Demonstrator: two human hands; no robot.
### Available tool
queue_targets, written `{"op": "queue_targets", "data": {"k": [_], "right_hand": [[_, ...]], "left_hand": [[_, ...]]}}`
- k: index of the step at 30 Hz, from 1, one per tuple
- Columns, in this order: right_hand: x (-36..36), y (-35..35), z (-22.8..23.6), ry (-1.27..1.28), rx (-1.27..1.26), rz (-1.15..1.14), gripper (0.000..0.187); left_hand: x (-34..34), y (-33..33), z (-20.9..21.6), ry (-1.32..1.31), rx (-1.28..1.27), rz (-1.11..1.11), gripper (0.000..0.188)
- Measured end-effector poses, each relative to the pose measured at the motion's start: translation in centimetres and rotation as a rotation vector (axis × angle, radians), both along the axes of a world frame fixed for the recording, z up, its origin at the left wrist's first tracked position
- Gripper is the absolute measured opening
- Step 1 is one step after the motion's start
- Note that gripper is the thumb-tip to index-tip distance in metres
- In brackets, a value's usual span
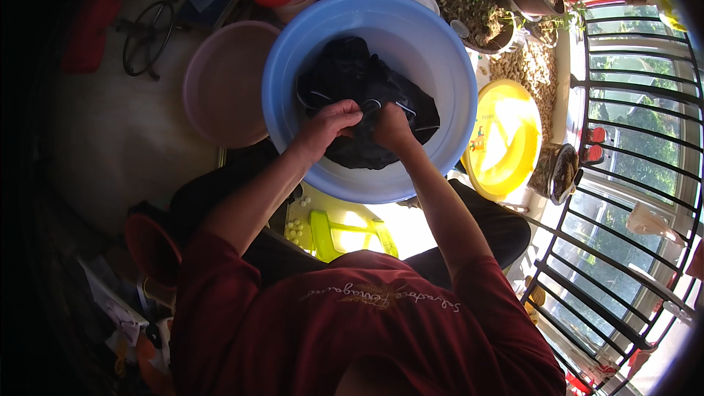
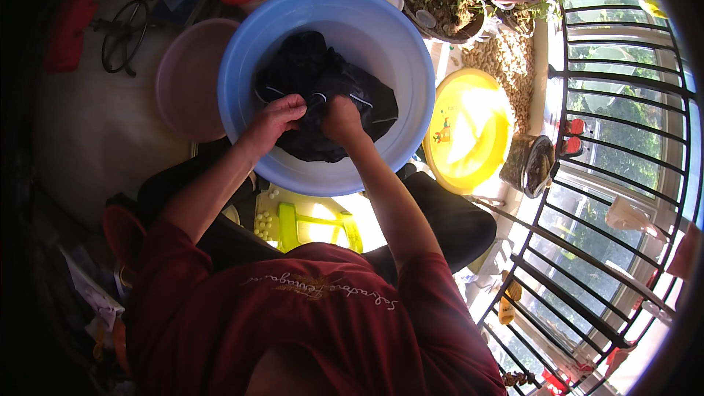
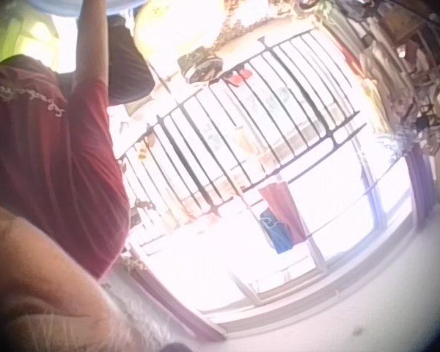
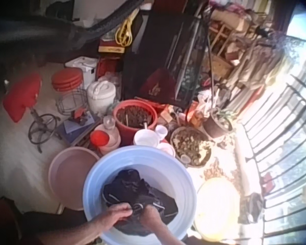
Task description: The person washes dark clothing by hand in a blue basin filled with water, scrubbing the fabric against itself and then wringing it out.
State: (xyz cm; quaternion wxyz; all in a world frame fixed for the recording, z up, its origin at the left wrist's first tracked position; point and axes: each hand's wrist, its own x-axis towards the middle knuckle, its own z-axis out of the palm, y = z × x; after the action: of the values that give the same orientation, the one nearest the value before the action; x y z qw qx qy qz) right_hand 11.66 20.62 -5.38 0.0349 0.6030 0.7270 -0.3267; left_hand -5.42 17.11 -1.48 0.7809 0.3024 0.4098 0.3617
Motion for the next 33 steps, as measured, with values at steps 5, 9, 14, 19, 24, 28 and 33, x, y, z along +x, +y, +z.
{"op": "queue_targets", "data": {"k": [5,9,14,19,24,28,33], "right_hand": [[0.5,1.3,-0.5,0.824,0.104,-0.338,0.028],[0.4,1.6,-0.7,1.378,-0.458,-0.515,0.033],[1.7,0.3,1.8,1.191,-0.297,-0.157,0.037],[5.8,-0.5,4.3,0.984,-0.672,-0.495,0.043],[9.5,-0.4,9.6,0.834,-0.477,-0.589,0.030],[10.1,0.8,14.2,0.930,-0.095,-0.606,0.019],[8.0,2.9,18.6,0.841,0.295,-0.543,0.021]], "left_hand": [[0.7,0.0,1.3,0.065,0.204,-0.134,0.011],[0.7,0.1,0.9,0.079,0.144,-0.046,0.009],[-1.2,1.2,-2.0,0.770,0.817,0.158,0.045],[-1.3,-0.1,-3.1,1.101,1.009,-0.215,0.071],[-2.0,-0.2,-3.9,1.278,0.793,-0.408,0.051],[-2.4,1.5,-2.6,1.176,0.790,-0.286,0.034],[-3.4,2.6,-1.8,1.246,0.888,0.145,0.033]]}}
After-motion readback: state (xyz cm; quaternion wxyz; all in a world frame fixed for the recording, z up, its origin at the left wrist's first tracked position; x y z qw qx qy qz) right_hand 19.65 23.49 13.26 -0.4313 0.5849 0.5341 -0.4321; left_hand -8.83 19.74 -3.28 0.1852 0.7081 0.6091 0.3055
